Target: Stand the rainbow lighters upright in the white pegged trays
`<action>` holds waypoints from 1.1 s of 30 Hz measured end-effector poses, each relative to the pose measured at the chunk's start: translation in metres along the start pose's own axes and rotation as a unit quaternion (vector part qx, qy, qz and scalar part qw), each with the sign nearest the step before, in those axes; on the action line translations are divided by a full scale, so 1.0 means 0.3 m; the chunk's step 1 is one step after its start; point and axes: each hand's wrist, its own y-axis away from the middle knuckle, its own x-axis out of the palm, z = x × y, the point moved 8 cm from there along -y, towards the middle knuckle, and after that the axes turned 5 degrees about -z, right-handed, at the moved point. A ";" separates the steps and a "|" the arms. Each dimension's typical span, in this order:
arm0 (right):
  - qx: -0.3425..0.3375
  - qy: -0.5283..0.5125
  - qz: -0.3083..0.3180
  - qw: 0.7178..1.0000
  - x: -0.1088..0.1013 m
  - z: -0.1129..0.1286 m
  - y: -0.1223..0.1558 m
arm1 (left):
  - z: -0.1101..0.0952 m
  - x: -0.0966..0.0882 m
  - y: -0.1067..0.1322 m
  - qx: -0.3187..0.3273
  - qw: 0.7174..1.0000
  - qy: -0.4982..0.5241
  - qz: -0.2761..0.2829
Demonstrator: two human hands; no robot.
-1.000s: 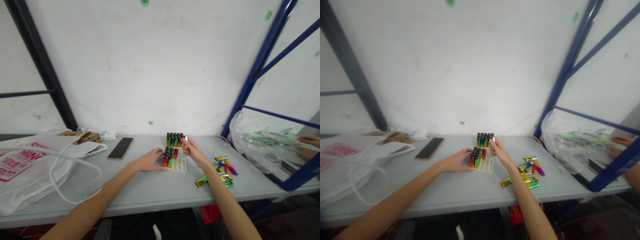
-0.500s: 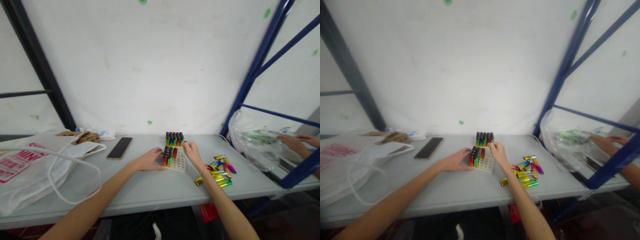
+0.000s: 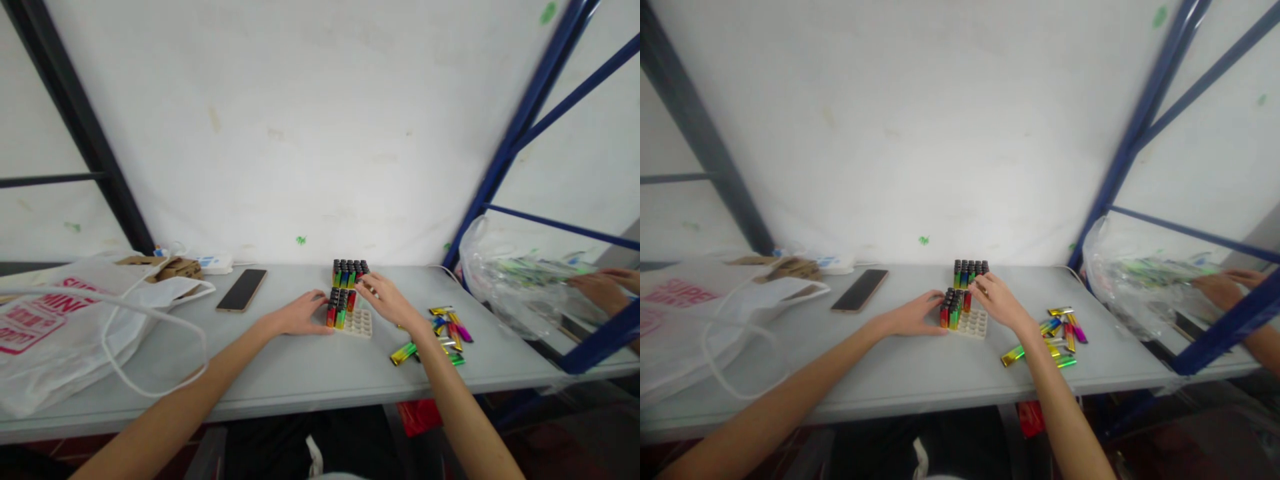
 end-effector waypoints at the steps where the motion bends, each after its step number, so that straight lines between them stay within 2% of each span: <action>1: -0.011 0.028 0.000 1.000 -0.008 0.008 0.001 | -0.001 -0.002 0.000 0.002 1.000 0.001 -0.003; 4: 0.005 0.056 0.046 0.997 0.005 0.003 0.006 | 0.002 -0.004 0.002 0.003 1.000 0.002 -0.011; 7: 0.036 0.028 0.116 0.992 0.050 -0.013 0.016 | 0.008 0.001 0.002 -0.001 1.000 0.000 -0.009; 9: 0.043 0.007 0.138 0.990 0.073 -0.018 0.019 | 0.011 0.002 0.001 -0.003 1.000 0.000 -0.011; 16: 0.056 0.016 0.185 0.981 0.124 -0.013 0.030 | 0.005 0.000 0.001 -0.001 1.000 0.005 -0.009; 22: 0.094 0.157 0.163 0.969 0.124 -0.044 0.023 | 0.001 -0.002 0.001 0.000 1.000 -0.005 -0.003; 25: 0.098 0.107 0.193 0.970 0.091 -0.078 0.038 | 0.003 -0.003 0.000 -0.003 1.000 0.005 -0.007; 27: 0.112 0.074 0.192 0.972 0.031 -0.122 0.055 | 0.004 -0.002 -0.002 -0.003 1.000 0.008 -0.005; 30: 0.157 0.100 0.171 0.967 -0.078 -0.225 0.097 | 0.006 0.001 -0.003 -0.008 1.000 -0.001 0.004; 33: 0.233 0.132 0.211 0.940 -0.125 -0.343 0.171 | 0.007 0.002 -0.001 -0.007 1.000 -0.003 0.007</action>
